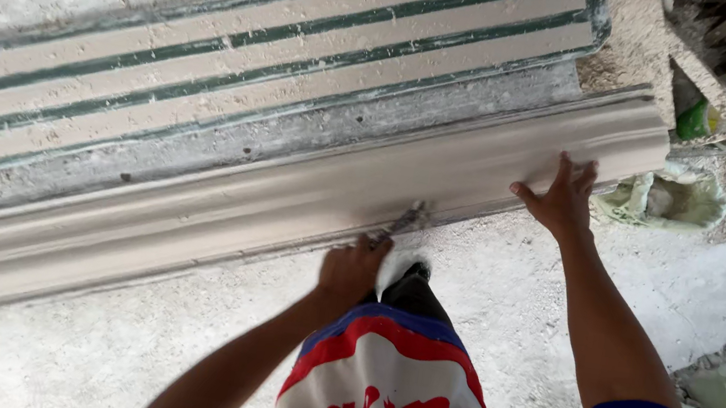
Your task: The person uses a metal scraper to smooth the surface of a long white decorative molding piece. They repeatedly scrape along the length of the molding, repositioning it on a workbench and continuing to smooth different sections.
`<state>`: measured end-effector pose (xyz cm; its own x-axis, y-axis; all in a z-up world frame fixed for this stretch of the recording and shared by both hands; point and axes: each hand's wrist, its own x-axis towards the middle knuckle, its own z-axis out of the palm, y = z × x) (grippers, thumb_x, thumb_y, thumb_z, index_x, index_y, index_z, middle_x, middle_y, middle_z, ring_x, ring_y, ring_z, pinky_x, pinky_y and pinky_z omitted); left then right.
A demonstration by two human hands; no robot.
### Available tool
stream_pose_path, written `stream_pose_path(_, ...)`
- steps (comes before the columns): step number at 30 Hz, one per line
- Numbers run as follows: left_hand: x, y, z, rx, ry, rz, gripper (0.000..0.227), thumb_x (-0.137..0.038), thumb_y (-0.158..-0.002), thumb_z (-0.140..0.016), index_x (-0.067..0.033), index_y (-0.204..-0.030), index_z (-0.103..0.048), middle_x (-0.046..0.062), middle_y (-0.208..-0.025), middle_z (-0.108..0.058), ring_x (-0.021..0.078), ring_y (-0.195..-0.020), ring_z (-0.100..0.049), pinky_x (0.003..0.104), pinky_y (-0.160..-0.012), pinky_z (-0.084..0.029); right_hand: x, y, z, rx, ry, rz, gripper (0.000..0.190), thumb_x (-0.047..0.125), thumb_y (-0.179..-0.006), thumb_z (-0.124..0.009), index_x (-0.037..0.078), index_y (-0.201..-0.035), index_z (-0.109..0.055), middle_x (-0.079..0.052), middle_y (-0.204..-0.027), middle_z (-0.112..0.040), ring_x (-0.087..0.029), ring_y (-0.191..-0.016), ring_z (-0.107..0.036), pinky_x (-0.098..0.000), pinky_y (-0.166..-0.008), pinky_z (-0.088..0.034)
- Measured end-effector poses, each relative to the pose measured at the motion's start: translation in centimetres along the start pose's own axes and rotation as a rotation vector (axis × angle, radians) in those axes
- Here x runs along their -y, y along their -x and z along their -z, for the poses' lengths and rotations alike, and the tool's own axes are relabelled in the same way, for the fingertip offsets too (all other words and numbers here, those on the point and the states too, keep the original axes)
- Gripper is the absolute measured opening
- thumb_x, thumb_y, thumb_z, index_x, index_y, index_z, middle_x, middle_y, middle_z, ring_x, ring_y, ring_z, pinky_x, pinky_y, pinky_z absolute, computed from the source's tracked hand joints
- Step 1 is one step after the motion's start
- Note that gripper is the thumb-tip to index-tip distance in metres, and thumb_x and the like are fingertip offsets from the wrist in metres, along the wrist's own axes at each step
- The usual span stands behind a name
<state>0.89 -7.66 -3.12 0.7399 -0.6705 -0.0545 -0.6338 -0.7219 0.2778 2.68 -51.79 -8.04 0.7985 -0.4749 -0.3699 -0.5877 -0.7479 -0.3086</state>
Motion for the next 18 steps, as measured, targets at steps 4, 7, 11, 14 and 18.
stream_pose_path(4, -1.3, 0.3, -0.8, 0.046, 0.067, 0.050, 0.040, -0.015, -0.092, -0.060, -0.0211, -0.131, -0.062, 0.014, -0.094, -0.066, 0.0283, -0.063, -0.073, 0.046, -0.046, -0.056, -0.4, 0.2, 0.2, -0.040, -0.042, 0.030, 0.130, 0.080, -0.072, -0.072, 0.018, -0.169, -0.012, -0.037, -0.167, 0.014, -0.058, -0.156, 0.001, -0.0702, -0.116, -0.036)
stream_pose_path(7, 0.1, 1.2, 0.3, 0.089, 0.039, 0.060, 0.042, -0.014, -0.091, -0.060, -0.0203, -0.133, -0.060, 0.015, -0.096, -0.066, 0.0283, -0.063, -0.073, 0.044, -0.043, -0.056, 0.0, -0.4, -0.2, -0.021, -0.014, 0.002, 0.130, 0.079, -0.071, -0.072, 0.018, -0.168, -0.010, -0.038, -0.164, 0.016, -0.060, -0.155, 0.005, -0.0722, -0.111, -0.035)
stream_pose_path(11, -0.2, 1.4, 0.7, 0.012, -0.088, -0.012, 0.044, -0.017, -0.087, -0.063, -0.0182, -0.131, -0.062, 0.016, -0.092, -0.066, 0.0285, -0.064, -0.072, 0.039, -0.040, -0.056, -0.4, -0.2, -0.3, -0.038, -0.010, 0.024, 0.130, 0.080, -0.073, -0.070, 0.017, -0.170, -0.011, -0.038, -0.166, 0.014, -0.060, -0.155, 0.002, -0.0729, -0.111, -0.038)
stream_pose_path(14, 1.2, 1.3, 0.8, 0.029, 0.017, 0.004, 0.035, -0.017, -0.093, -0.062, -0.0236, -0.127, -0.068, 0.013, -0.094, -0.067, 0.0274, -0.056, -0.069, 0.041, -0.043, -0.055, -0.3, -0.1, 0.1, -0.020, 0.033, 0.021, 0.131, 0.081, -0.074, -0.071, 0.016, -0.170, -0.011, -0.037, -0.166, 0.014, -0.060, -0.154, 0.002, -0.0740, -0.109, -0.038)
stream_pose_path(18, 5.2, 3.4, 1.5, 0.064, 0.054, -0.008, 0.030, -0.021, -0.097, -0.058, -0.0208, -0.124, -0.070, 0.014, -0.095, -0.068, 0.0252, -0.052, -0.068, 0.040, -0.039, -0.054, 0.0, 0.5, 0.4, 0.007, 0.020, 0.005, 0.130, 0.082, -0.072, -0.067, 0.017, -0.169, -0.011, -0.036, -0.167, 0.014, -0.058, -0.155, 0.004, -0.0736, -0.107, -0.040)
